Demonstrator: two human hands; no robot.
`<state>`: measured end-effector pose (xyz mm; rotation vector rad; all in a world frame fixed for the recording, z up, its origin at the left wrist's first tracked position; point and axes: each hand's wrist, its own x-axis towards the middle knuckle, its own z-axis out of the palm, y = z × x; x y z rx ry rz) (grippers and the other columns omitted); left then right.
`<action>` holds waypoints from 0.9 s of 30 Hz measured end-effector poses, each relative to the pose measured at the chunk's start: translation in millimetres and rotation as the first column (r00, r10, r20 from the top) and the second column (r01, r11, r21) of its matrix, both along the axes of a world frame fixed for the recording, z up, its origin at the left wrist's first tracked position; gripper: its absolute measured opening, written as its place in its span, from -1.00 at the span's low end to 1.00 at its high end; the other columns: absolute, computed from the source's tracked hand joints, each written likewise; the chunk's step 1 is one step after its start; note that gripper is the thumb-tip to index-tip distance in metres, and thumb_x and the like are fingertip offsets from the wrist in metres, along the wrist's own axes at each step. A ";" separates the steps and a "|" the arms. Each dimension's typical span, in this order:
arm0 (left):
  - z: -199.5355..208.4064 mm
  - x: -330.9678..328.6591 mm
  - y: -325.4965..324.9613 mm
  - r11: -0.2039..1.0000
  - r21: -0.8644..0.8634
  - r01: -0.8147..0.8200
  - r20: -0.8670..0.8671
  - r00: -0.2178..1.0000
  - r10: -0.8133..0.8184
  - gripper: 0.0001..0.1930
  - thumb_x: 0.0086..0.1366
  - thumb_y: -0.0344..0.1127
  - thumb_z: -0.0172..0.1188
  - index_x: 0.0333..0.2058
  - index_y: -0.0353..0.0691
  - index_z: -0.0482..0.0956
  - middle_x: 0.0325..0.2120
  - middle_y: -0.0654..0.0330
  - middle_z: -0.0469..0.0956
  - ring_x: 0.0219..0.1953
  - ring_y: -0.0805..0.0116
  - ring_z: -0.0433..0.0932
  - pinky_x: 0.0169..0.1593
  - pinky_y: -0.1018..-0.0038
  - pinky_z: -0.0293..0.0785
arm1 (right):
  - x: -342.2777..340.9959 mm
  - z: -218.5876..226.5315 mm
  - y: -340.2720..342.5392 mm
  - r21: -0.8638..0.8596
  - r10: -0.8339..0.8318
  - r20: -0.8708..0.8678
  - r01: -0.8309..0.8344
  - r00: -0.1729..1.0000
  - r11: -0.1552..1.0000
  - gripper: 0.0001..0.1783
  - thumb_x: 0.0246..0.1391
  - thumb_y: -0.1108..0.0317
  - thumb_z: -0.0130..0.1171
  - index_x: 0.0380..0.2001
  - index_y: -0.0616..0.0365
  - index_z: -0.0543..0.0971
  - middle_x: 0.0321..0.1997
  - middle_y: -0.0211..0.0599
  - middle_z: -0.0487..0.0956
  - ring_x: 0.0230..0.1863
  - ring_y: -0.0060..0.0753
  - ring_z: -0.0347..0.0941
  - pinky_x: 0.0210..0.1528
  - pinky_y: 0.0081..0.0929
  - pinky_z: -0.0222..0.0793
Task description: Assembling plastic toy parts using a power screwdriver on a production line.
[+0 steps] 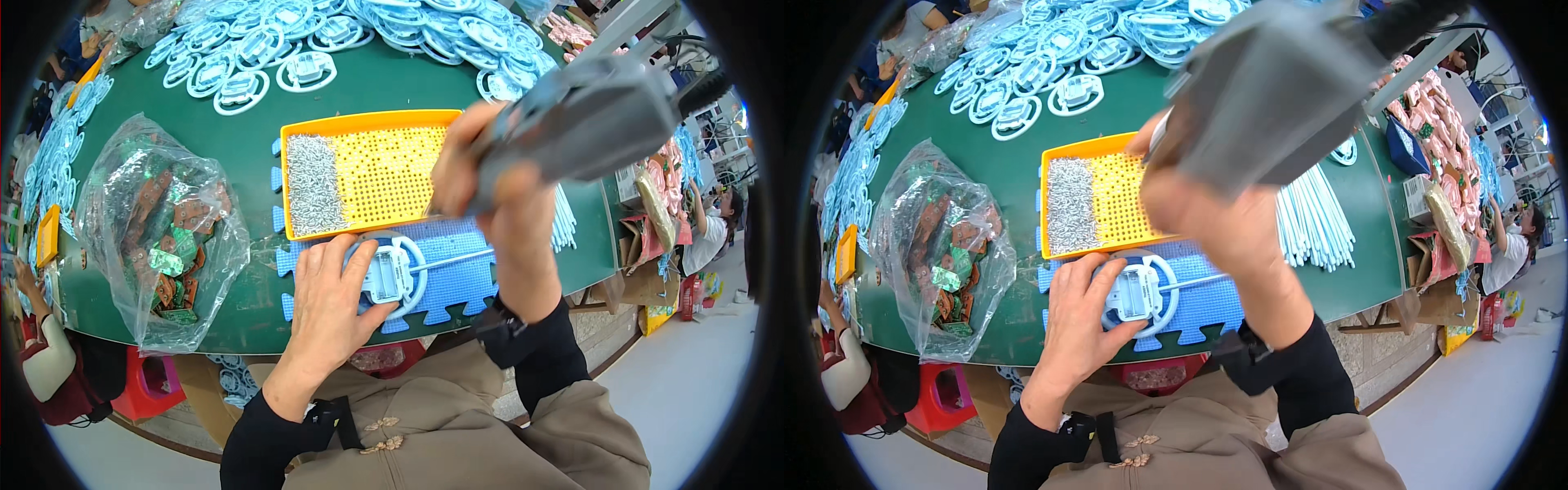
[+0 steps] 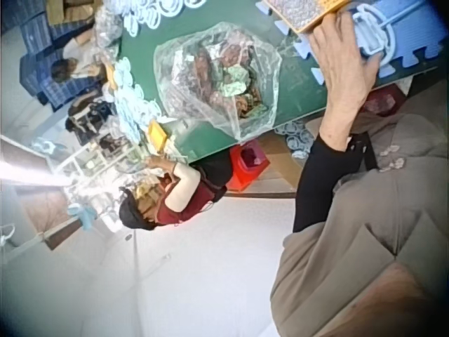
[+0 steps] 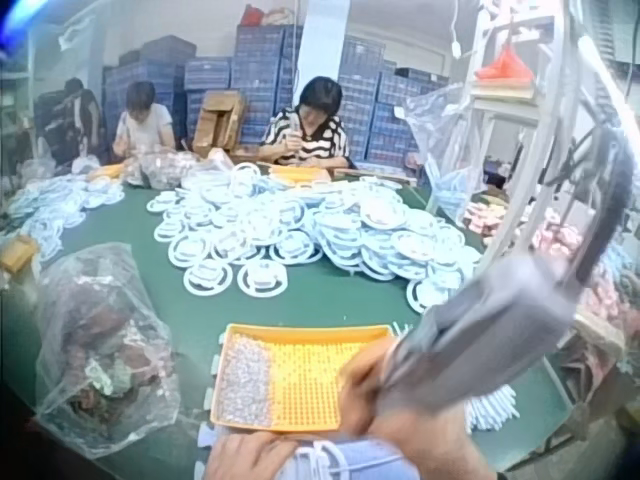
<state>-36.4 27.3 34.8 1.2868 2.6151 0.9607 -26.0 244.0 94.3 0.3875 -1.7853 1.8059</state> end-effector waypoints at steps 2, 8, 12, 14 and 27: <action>-1.4 -0.2 0.1 1.000 0.023 0.000 0.019 1.000 -0.001 -0.19 -0.19 -0.30 0.56 0.13 -0.21 0.44 0.09 0.04 0.37 0.11 -0.02 0.34 0.18 0.15 0.24 | -13.2 4.0 27.5 -0.024 -0.166 0.019 0.167 0.986 0.986 -0.35 0.15 -0.15 0.26 -0.08 0.29 0.47 -0.59 -0.41 0.48 -0.60 -0.51 0.41 -0.52 -0.50 0.32; -9.6 -0.6 1.6 0.995 0.098 -0.033 0.044 0.999 0.029 -0.20 -0.22 -0.25 0.56 0.10 -0.21 0.47 0.06 0.06 0.38 0.04 0.02 0.35 0.11 0.17 0.24 | -29.5 -19.1 59.0 -0.028 -0.247 0.022 0.247 0.969 0.969 -0.42 0.19 -0.11 0.22 -0.10 0.26 0.50 -0.59 -0.38 0.46 -0.61 -0.51 0.39 -0.50 -0.48 0.31; -11.5 -0.9 2.2 0.996 0.079 -0.038 0.038 0.999 0.036 -0.23 -0.22 -0.21 0.56 0.06 -0.19 0.50 0.05 0.06 0.38 0.04 0.02 0.34 0.11 0.15 0.22 | -30.3 -24.2 59.7 -0.064 -0.195 -0.006 0.194 0.981 0.979 -0.45 0.19 -0.11 0.22 -0.12 0.23 0.51 -0.60 -0.38 0.46 -0.61 -0.50 0.39 -0.51 -0.49 0.31; -12.6 -0.9 2.0 0.996 0.076 -0.039 0.038 0.999 0.036 -0.22 -0.23 -0.20 0.56 0.06 -0.18 0.50 0.05 0.06 0.38 0.04 0.02 0.34 0.11 0.15 0.22 | -31.5 -28.8 58.3 -0.074 -0.207 0.012 0.207 0.978 0.975 -0.45 0.19 -0.11 0.23 -0.12 0.23 0.51 -0.60 -0.38 0.46 -0.61 -0.50 0.39 -0.51 -0.49 0.31; -13.1 -0.6 1.2 0.996 0.084 -0.042 0.033 0.999 0.039 -0.23 -0.23 -0.21 0.57 0.05 -0.20 0.50 0.05 0.05 0.37 0.04 0.02 0.34 0.12 0.15 0.23 | -34.1 -34.7 60.6 -0.060 -0.220 0.031 0.221 0.975 0.973 -0.50 0.17 -0.12 0.26 -0.20 0.13 0.51 -0.61 -0.38 0.47 -0.62 -0.49 0.41 -0.51 -0.49 0.33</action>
